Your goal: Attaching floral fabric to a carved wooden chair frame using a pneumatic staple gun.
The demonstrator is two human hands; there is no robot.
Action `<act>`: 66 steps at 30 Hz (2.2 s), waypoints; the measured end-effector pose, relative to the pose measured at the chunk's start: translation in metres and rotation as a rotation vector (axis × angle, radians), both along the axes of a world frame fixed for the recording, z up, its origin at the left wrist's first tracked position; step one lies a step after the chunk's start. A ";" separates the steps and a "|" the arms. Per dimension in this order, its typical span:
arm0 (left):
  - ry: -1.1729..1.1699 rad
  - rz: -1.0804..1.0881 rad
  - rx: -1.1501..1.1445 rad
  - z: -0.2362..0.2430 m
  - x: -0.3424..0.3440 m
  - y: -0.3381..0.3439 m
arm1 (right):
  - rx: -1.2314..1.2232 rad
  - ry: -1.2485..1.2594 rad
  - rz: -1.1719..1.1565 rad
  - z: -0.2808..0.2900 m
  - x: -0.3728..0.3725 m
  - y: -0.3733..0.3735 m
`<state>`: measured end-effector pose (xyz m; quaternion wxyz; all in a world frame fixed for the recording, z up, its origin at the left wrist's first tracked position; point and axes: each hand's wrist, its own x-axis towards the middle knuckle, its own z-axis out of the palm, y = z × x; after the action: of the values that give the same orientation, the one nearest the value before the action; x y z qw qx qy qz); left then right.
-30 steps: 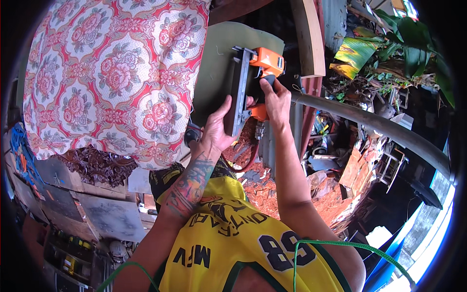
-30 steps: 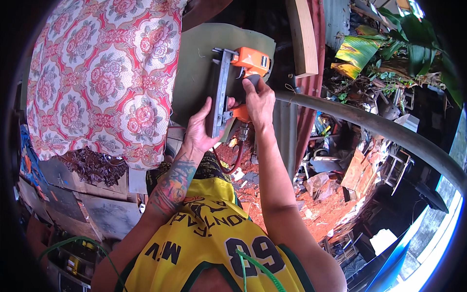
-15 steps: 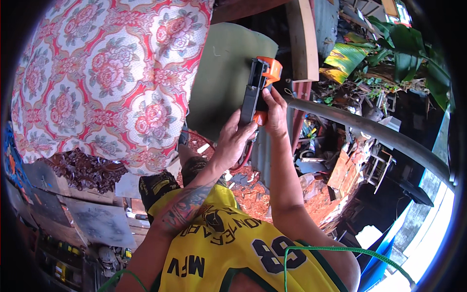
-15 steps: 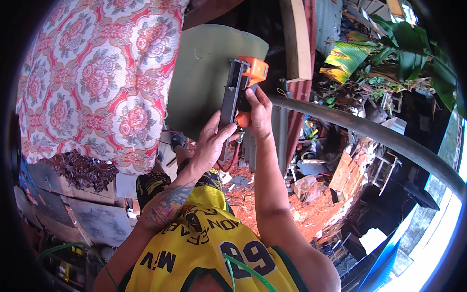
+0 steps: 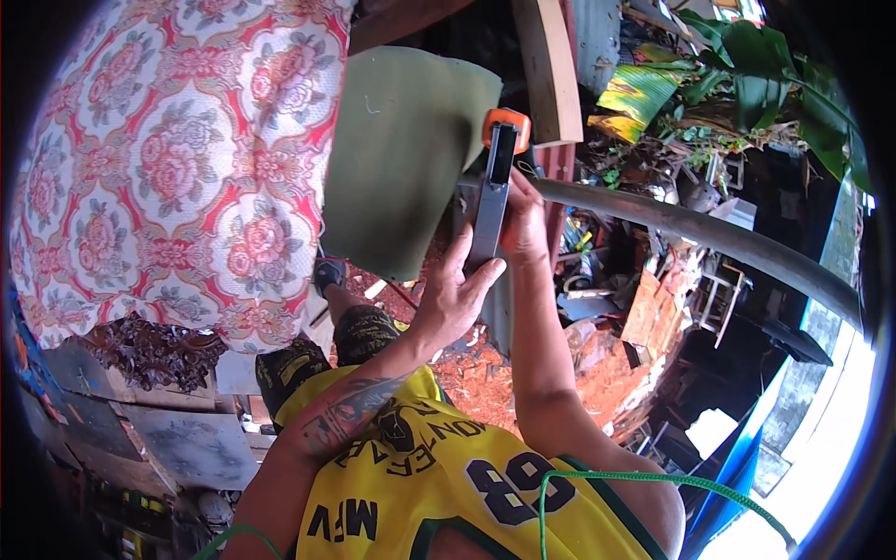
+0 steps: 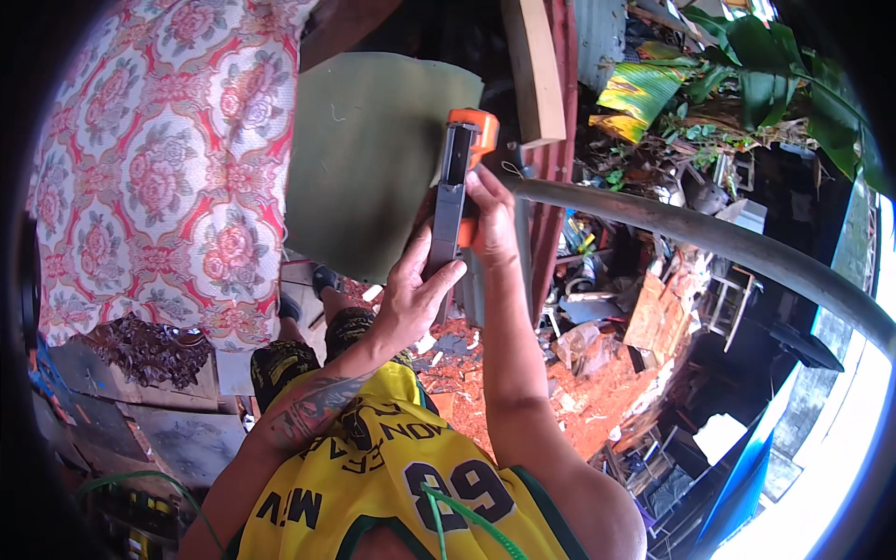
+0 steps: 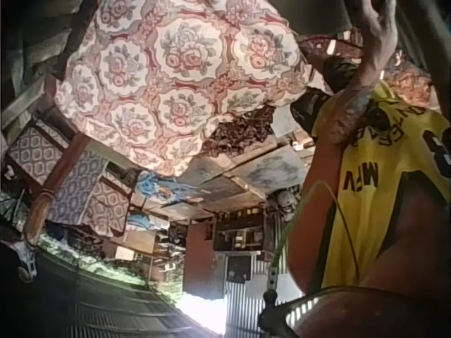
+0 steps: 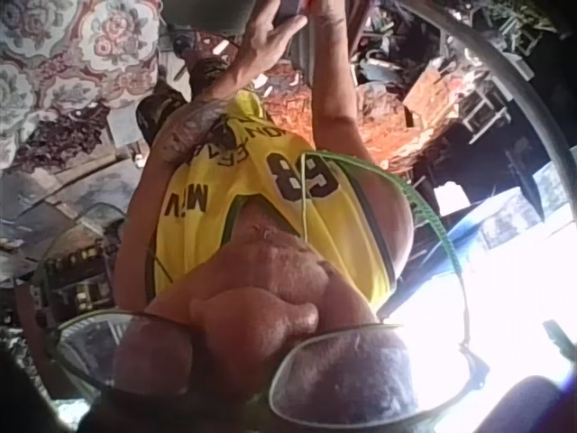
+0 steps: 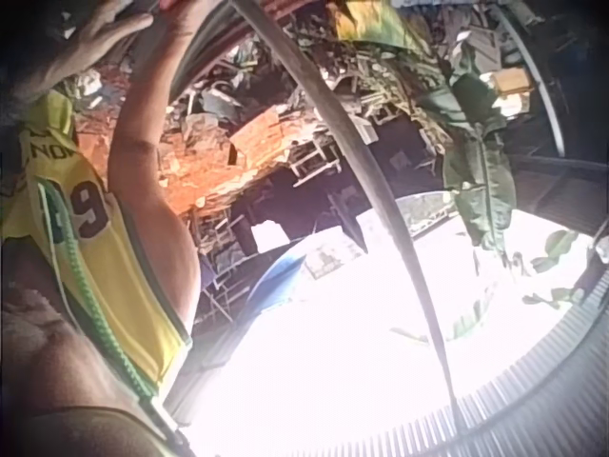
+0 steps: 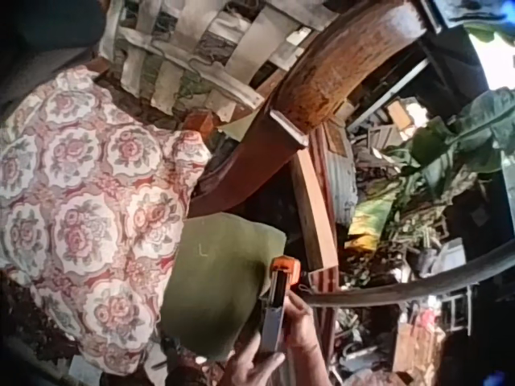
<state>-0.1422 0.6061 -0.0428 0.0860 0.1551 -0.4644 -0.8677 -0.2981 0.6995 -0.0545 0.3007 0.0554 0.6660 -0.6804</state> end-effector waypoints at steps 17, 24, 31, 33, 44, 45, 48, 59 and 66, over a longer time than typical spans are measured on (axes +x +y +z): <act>-0.491 0.346 -1.011 -0.021 0.043 -0.077 | 1.185 0.832 0.237 0.000 0.006 -0.131; -0.594 -0.092 -0.412 -0.016 0.144 -0.071 | 0.748 0.740 -0.004 -0.004 0.024 -0.077; -0.528 -0.139 -0.255 -0.005 0.215 -0.096 | 0.725 0.362 -0.031 -0.008 0.107 -0.027; -0.528 -0.109 -0.243 -0.003 0.237 -0.103 | 0.736 0.526 0.015 -0.019 0.119 -0.034; -0.645 0.098 -0.176 -0.009 0.392 -0.142 | 0.359 0.405 -0.059 -0.074 0.125 -0.047; -0.648 0.112 -0.189 -0.012 0.403 -0.143 | 0.367 0.422 -0.065 -0.077 0.124 -0.049; -0.719 0.137 -0.308 -0.024 0.438 -0.148 | 0.293 0.408 -0.103 -0.075 0.126 -0.047; -1.529 0.627 -0.342 -0.178 0.702 0.023 | 0.634 0.606 -0.118 -0.064 0.102 0.017; -1.545 0.090 0.015 -0.251 0.759 0.131 | 0.902 1.295 -0.118 0.043 0.111 -0.044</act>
<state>0.6167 0.7374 -0.2942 -0.2282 0.7358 -0.3799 -0.5121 -0.1874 0.6557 -0.0118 -0.2348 -0.2000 0.9161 -0.2564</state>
